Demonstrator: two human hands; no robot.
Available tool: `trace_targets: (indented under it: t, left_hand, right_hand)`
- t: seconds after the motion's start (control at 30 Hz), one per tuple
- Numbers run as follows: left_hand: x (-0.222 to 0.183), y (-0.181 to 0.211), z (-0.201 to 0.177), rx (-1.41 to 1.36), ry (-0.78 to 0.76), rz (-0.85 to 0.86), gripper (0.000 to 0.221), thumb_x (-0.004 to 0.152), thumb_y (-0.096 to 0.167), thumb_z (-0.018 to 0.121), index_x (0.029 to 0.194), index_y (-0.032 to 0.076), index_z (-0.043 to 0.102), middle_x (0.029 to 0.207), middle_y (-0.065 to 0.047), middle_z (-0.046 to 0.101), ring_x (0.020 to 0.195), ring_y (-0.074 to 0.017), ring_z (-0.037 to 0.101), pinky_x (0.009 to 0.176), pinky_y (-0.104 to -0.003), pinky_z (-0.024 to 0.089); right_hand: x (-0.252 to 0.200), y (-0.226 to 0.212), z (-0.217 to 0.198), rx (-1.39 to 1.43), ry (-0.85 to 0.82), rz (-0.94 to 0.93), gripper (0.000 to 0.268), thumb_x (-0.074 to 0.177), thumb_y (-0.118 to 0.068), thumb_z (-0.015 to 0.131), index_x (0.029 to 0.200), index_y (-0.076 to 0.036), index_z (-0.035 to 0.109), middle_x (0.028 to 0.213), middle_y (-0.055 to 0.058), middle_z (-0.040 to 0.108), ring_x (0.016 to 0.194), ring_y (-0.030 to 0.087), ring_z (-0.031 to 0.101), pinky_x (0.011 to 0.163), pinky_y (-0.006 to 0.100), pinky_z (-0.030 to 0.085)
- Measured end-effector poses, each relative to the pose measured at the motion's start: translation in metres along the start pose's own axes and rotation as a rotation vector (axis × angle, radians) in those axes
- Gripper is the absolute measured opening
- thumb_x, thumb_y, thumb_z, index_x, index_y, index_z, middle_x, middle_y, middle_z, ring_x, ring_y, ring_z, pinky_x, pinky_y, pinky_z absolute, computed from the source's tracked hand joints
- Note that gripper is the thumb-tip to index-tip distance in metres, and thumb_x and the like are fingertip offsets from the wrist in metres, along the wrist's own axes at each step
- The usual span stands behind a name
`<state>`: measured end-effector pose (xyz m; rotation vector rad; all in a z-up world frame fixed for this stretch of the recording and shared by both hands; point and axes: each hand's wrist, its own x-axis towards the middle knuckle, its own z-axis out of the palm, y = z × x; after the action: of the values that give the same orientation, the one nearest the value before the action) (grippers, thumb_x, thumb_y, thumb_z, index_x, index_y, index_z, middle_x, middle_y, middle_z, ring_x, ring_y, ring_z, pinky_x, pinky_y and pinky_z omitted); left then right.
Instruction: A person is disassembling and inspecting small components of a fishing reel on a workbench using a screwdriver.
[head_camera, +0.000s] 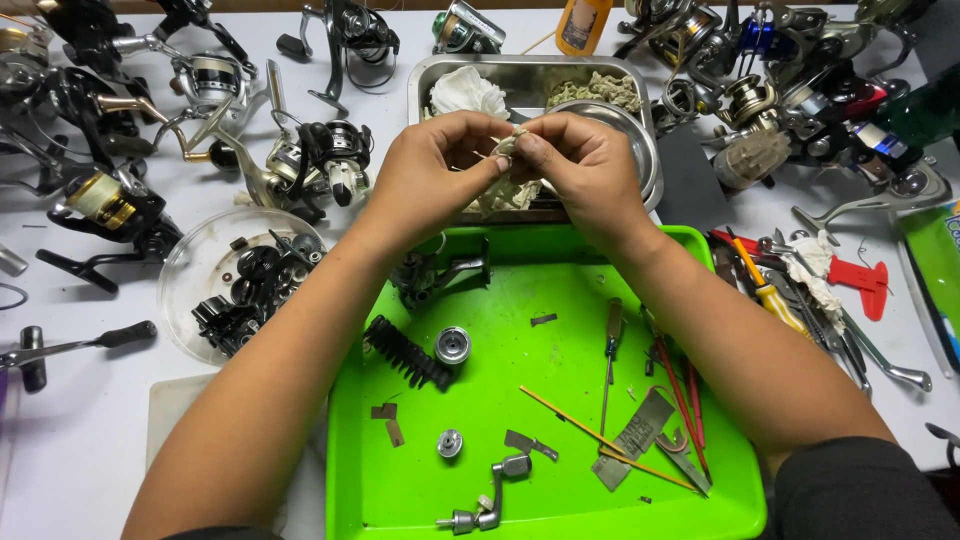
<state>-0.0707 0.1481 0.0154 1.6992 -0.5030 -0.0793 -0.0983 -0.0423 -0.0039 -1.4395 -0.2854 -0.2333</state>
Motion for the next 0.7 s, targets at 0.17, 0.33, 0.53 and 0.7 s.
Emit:
trace_targets:
  t: [0.17, 0.33, 0.53, 0.7]
  left_hand:
    - [0.001, 0.001, -0.001, -0.015, 0.129, -0.055, 0.02, 0.082, 0.01, 0.068, 0.097, 0.014, 0.081, 0.065, 0.003, 0.069, 0.06, -0.0022, 0.061, 0.059, -0.02, 0.054]
    - [-0.001, 0.006, 0.0, -0.002, 0.137, -0.046, 0.02, 0.083, 0.013, 0.068, 0.096, 0.016, 0.082, 0.062, 0.004, 0.069, 0.059, -0.0015, 0.058, 0.059, -0.02, 0.052]
    - [0.001, 0.005, -0.001, -0.007, 0.128, -0.045, 0.019, 0.082, 0.011, 0.072, 0.097, 0.015, 0.082, 0.066, 0.005, 0.073, 0.062, 0.0003, 0.06, 0.063, -0.018, 0.052]
    - [-0.002, 0.007, -0.002, 0.01, 0.119, 0.0, 0.008, 0.083, 0.014, 0.083, 0.089, 0.011, 0.08, 0.089, -0.001, 0.082, 0.08, -0.0047, 0.077, 0.072, -0.018, 0.065]
  right_hand:
    - [-0.004, -0.005, 0.002, -0.121, -0.066, -0.065, 0.013, 0.096, 0.0, 0.076, 0.106, 0.008, 0.072, 0.079, 0.016, 0.072, 0.078, 0.017, 0.072, 0.075, 0.033, 0.063]
    - [-0.007, -0.007, 0.004, -0.154, -0.065, -0.062, 0.011, 0.098, -0.001, 0.075, 0.106, 0.006, 0.072, 0.078, 0.015, 0.072, 0.076, 0.017, 0.072, 0.075, 0.033, 0.063]
    - [-0.005, -0.003, 0.004, -0.127, -0.04, -0.062, 0.01, 0.103, -0.003, 0.068, 0.106, 0.006, 0.07, 0.082, 0.017, 0.073, 0.079, 0.019, 0.073, 0.076, 0.037, 0.065]
    - [-0.006, -0.012, 0.005, -0.19, -0.08, -0.01, 0.013, 0.105, -0.012, 0.061, 0.106, 0.0, 0.064, 0.089, 0.01, 0.07, 0.077, 0.019, 0.072, 0.077, 0.029, 0.067]
